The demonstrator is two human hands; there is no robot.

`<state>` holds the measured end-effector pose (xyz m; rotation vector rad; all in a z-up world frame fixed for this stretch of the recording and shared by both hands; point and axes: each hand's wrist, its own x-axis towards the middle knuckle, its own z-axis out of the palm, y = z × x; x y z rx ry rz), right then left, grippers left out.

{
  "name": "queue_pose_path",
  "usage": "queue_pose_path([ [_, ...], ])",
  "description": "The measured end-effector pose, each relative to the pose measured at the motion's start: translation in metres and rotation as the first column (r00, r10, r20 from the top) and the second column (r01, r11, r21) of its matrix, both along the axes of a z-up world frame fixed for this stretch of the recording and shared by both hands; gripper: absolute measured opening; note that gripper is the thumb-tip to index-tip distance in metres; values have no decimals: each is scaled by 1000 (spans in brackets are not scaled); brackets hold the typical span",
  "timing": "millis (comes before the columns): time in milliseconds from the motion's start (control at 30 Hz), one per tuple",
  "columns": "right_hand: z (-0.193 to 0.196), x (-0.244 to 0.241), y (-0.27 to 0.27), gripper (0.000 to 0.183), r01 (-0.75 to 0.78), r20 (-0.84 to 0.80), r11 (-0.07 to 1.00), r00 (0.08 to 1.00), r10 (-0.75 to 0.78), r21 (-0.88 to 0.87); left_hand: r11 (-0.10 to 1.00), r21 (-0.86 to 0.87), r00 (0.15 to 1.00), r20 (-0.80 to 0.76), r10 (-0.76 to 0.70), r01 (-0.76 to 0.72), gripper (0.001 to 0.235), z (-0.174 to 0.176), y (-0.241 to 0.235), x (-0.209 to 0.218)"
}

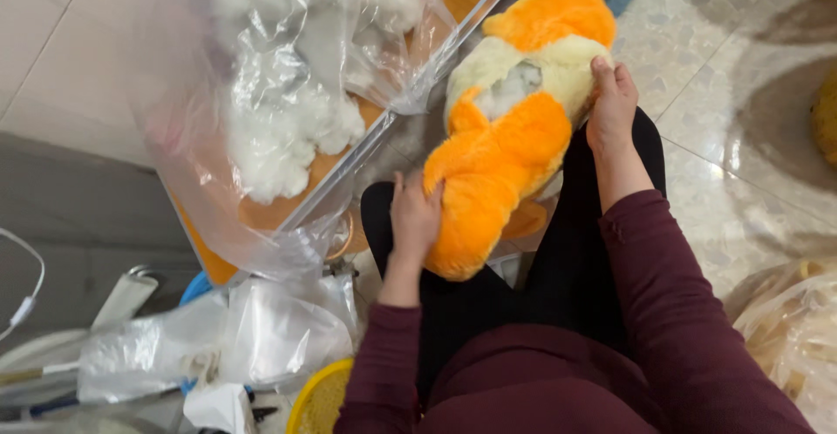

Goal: The person sits on the floor and repeatedly pulls white stuffing from a plastic bag, then inserts and presses it into an orange and white plush toy held on the lap. The person adjusts the toy and continues adding stuffing by hand.

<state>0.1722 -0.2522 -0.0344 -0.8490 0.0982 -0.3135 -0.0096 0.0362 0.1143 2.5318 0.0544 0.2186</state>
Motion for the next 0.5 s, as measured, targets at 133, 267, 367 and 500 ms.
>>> queue_pose_path([
  [133, 13, 1, 3, 14, -19, -61, 1000, 998, 20, 16, 999, 7, 971, -238, 34, -33, 41, 42, 11, 13],
  [267, 21, -9, 2, 7, -60, -89, 994, 994, 68, 90, 962, 135, 871, -467, -151, 239, 45, 53, 13, 15],
  [367, 17, -9, 4, 14, -100, -34, 980, 994, 107, 173, 953, 193, 880, -459, -122, 233, 41, 32, 8, 4],
  [500, -2, -2, 2, 24, -88, -1, 974, 996, 90, 207, 982, 183, 998, -53, -36, 46, 35, -18, 3, 5],
])
